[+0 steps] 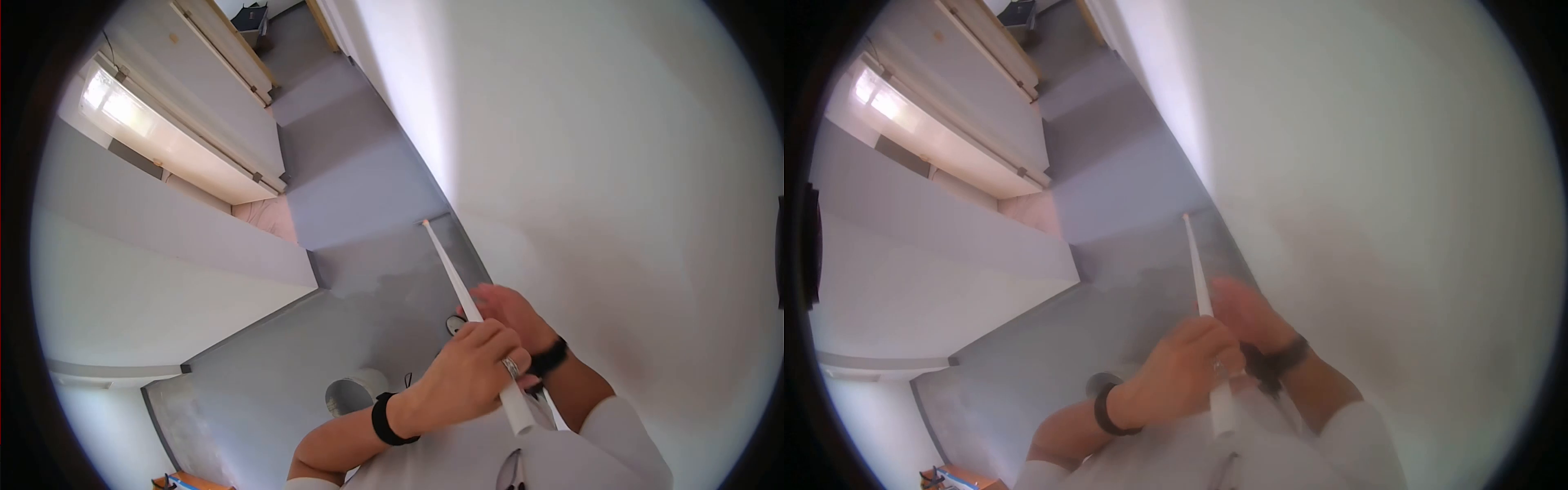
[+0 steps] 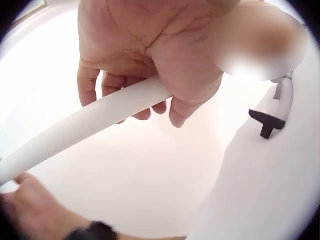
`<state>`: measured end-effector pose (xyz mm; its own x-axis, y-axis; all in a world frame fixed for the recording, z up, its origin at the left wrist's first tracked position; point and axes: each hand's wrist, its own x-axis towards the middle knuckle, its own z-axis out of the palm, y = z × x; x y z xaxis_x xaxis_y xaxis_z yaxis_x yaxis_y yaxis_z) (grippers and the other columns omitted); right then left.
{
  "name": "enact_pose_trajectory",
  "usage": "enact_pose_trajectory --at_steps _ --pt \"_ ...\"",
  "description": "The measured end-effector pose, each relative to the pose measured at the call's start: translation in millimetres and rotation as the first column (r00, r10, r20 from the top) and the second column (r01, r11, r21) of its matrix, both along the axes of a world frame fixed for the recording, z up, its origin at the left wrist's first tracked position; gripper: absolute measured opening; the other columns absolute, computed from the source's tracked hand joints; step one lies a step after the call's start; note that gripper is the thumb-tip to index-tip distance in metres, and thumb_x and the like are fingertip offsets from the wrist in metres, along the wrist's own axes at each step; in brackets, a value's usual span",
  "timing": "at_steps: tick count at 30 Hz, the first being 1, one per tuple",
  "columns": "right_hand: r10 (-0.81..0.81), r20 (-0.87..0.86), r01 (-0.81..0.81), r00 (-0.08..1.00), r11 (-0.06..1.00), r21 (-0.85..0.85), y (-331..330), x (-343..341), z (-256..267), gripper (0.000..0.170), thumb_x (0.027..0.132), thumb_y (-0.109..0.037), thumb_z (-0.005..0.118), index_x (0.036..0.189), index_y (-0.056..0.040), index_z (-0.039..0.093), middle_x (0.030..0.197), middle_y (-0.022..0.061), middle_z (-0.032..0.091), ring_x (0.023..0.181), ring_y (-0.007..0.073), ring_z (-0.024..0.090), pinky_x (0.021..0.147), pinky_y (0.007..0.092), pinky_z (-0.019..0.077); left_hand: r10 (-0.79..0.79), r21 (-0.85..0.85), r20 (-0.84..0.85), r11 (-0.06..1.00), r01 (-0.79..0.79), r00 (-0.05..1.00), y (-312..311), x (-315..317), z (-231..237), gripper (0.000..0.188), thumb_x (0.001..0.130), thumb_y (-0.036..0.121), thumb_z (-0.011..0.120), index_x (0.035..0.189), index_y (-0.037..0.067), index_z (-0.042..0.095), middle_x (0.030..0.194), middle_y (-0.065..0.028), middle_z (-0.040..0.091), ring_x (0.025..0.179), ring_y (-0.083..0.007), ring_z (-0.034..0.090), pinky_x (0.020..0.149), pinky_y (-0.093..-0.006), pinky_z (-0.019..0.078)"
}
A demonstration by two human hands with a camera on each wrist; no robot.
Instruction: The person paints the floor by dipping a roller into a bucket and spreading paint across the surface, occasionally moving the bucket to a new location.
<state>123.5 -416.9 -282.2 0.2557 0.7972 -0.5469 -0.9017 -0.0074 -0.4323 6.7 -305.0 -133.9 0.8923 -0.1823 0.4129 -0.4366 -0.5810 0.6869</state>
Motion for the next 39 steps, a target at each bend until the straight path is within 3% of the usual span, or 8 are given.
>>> enact_pose_trajectory --at_steps 3,10,14,22,28,30,33,39 --pt "0.012 0.349 -0.012 0.937 1.000 -0.005 -57 -39 52 0.048 0.095 -0.036 0.041 0.128 -0.0021 0.047 0.112 0.0170 0.059 0.097 0.0269 0.061 0.081 0.0414 0.0517 0.152 0.098 -0.005 0.984 -0.151 0.988 -4 -23 -27 0.025 0.068 0.020 0.075 0.081 0.008 0.058 0.091 -0.0085 0.055 0.082 -0.0284 0.054 0.069 -0.0388 0.0460" --pt "-0.037 -0.082 0.036 0.996 0.999 -0.006 -117 -106 115 0.057 0.093 -0.028 0.044 0.142 -0.0030 0.030 0.134 0.0159 0.045 0.101 0.0279 0.059 0.081 0.0377 0.0490 0.002 -0.131 -0.264 0.991 -0.038 0.965 -31 -48 -87 0.039 0.062 0.017 0.079 0.090 0.004 0.055 0.094 -0.0101 0.052 0.089 -0.0310 0.054 0.075 -0.0382 0.0476" --pt "0.351 0.247 -0.242 0.903 0.892 -0.383 -153 -121 106 0.058 0.083 -0.016 0.050 0.137 0.0007 0.036 0.123 0.0145 0.053 0.092 0.0253 0.065 0.075 0.0303 0.0536 -0.293 -0.226 -0.398 0.950 0.217 0.869 -56 -44 -113 0.048 0.062 0.016 0.079 0.101 0.003 0.054 0.101 -0.0119 0.054 0.099 -0.0329 0.053 0.081 -0.0382 0.0469" --pt "0.962 0.263 0.012 0.071 0.263 -0.965 -242 -179 18 0.053 0.087 -0.019 0.046 0.137 -0.0032 0.037 0.088 0.0261 0.064 0.078 0.0400 0.062 0.075 0.0469 0.0495 -0.166 -0.409 -0.900 0.645 -0.646 0.403 -66 -37 -319 0.072 0.084 0.027 0.065 0.140 -0.001 0.029 0.130 -0.0203 0.043 0.104 -0.0282 0.056 0.090 -0.0428 0.0475" --pt "0.925 0.320 -0.033 0.204 0.333 -0.942 -286 -206 9 0.055 0.089 -0.022 0.045 0.139 -0.0046 0.034 0.086 0.0282 0.062 0.080 0.0440 0.060 0.076 0.0486 0.0482 -0.206 -0.436 -0.893 0.617 -0.656 0.400 -136 -24 -421 0.076 0.093 0.032 0.051 0.146 0.003 0.004 0.122 -0.0204 0.049 0.084 -0.0294 0.062 0.074 -0.0488 0.0534" --pt "0.885 0.364 -0.013 0.289 0.384 -0.923 -295 -209 9 0.055 0.090 -0.024 0.047 0.140 -0.0059 0.034 0.089 0.0290 0.062 0.082 0.0450 0.059 0.078 0.0462 0.0481 -0.313 -0.402 -0.887 0.162 -0.901 0.340 -156 -13 -423 0.062 0.096 0.028 0.043 0.142 0.007 0.007 0.111 -0.0183 0.054 0.076 -0.0285 0.062 0.068 -0.0461 0.0549" --pt "0.846 0.501 -0.016 0.184 0.512 -0.859 -314 -217 13 0.056 0.090 -0.026 0.049 0.141 -0.0074 0.034 0.087 0.0243 0.064 0.077 0.0387 0.062 0.076 0.0407 0.0493 -0.411 -0.422 -0.818 -0.047 -0.905 0.402 -168 -12 -428 0.042 0.098 0.023 0.036 0.134 0.010 0.017 0.102 -0.0168 0.055 0.069 -0.0262 0.059 0.061 -0.0437 0.0550" --pt "0.775 0.423 0.010 0.469 0.475 -0.880 -326 -235 64 0.044 0.090 -0.021 0.047 0.132 -0.0057 0.048 0.076 0.0232 0.063 0.069 0.0392 0.059 0.077 0.0491 0.0445 -0.405 -0.338 -0.857 -0.026 -0.941 0.319 -219 -36 -412 0.031 0.098 0.020 0.038 0.125 0.016 0.025 0.083 -0.0109 0.051 0.058 -0.0229 0.054 0.050 -0.0390 0.0521"
